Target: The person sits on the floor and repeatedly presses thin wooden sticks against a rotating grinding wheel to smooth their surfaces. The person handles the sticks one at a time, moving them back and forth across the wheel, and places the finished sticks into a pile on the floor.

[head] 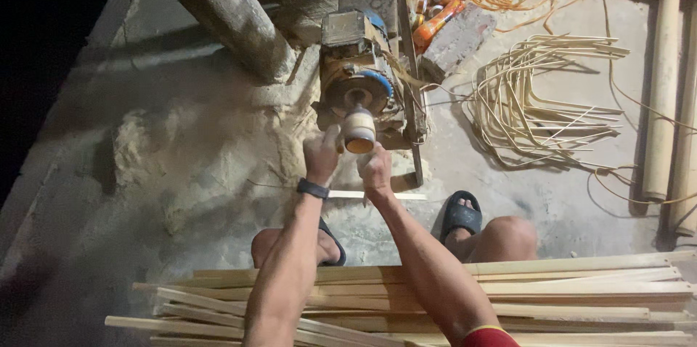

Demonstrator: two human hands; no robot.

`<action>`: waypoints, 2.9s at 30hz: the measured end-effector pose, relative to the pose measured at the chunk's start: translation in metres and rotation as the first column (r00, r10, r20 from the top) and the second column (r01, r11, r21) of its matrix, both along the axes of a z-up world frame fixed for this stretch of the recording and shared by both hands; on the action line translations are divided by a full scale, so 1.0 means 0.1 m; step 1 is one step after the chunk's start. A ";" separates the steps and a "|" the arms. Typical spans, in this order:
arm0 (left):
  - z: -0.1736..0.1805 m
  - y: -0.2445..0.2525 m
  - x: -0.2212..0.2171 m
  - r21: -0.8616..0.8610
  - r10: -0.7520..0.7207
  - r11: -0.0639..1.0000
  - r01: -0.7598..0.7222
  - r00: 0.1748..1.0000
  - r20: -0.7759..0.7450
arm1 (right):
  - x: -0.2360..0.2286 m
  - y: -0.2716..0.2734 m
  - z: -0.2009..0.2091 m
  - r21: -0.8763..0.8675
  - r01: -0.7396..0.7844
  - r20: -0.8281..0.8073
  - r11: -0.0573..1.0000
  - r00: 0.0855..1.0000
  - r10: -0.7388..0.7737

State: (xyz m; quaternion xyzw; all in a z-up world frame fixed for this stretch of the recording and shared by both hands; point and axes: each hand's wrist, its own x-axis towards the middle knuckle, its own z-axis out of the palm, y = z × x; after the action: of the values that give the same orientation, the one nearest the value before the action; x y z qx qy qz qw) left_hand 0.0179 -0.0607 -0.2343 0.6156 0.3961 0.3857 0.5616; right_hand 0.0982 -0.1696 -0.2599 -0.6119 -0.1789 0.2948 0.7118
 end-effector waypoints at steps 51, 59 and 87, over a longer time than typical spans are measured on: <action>1.18 -1.18 -0.84 -0.440 -0.805 0.576 0.688 0.388 -0.448 | 1.35 -2.51 1.57 -0.823 -0.409 0.190 0.394 0.455 0.870; 2.27 -0.24 -0.95 0.215 -0.446 0.620 0.754 0.565 -0.694 | 1.29 -1.99 2.03 -0.565 0.094 0.811 0.819 0.244 0.532; 2.32 0.44 -0.07 0.454 0.168 0.786 0.419 0.562 -0.810 | 0.92 -0.38 1.51 -0.559 0.129 0.710 0.819 0.585 0.393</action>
State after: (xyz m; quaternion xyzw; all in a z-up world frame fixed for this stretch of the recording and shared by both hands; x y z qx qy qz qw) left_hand 0.0111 -0.0170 -0.0023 0.8944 0.4165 0.1170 0.1138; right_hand 0.1901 -0.2078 -0.1092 -0.8399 -0.4324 0.0811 0.3178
